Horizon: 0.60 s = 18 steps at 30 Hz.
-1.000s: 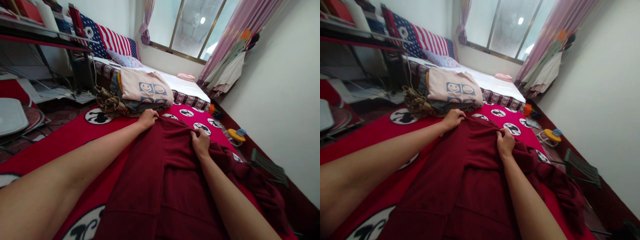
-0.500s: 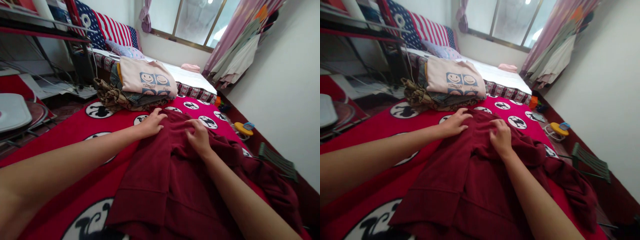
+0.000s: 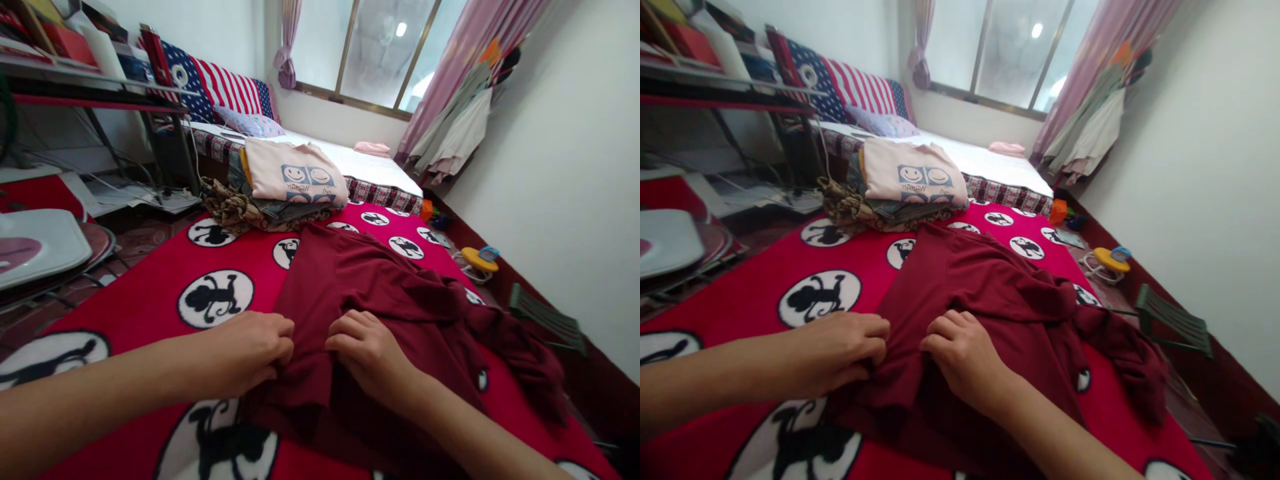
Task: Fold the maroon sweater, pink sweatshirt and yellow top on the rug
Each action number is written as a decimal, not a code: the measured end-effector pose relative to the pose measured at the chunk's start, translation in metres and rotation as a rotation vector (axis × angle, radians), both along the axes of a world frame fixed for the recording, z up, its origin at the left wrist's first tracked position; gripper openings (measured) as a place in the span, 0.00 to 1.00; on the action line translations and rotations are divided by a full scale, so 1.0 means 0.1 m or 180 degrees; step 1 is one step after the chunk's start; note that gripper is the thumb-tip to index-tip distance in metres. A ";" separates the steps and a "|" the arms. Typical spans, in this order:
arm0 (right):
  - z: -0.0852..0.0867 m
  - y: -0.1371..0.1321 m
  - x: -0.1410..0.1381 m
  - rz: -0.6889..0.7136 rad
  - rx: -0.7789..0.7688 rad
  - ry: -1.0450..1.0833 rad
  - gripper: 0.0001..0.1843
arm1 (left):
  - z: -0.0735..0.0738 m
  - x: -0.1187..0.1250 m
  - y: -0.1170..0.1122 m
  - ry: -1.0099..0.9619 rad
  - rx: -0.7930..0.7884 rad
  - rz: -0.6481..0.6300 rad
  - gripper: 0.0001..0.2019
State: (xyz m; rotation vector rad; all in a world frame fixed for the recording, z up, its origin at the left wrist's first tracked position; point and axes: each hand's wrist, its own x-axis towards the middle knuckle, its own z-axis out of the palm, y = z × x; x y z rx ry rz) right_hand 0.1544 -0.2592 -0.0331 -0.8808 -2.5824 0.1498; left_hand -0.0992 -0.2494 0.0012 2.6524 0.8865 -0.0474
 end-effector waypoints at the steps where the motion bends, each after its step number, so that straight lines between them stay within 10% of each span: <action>1: 0.03 -0.02 -0.01 -0.0048 -0.0020 0.0092 0.10 | 0.03 0.01 -0.01 0.0083 0.0004 -0.0060 0.07; 9: 0.14 -0.17 0.21 -0.0379 -0.0996 0.0668 0.15 | 0.28 0.24 0.18 0.0226 -0.0411 -0.0109 0.07; 15: 0.24 0.52 1.34 -0.2707 0.0356 0.1576 0.13 | -0.36 0.95 0.58 -0.1074 0.0839 0.1129 0.24; 18: 0.26 0.76 1.89 -0.3589 -0.0164 0.2080 0.16 | -0.66 1.10 0.70 -0.0837 0.0917 0.1241 0.28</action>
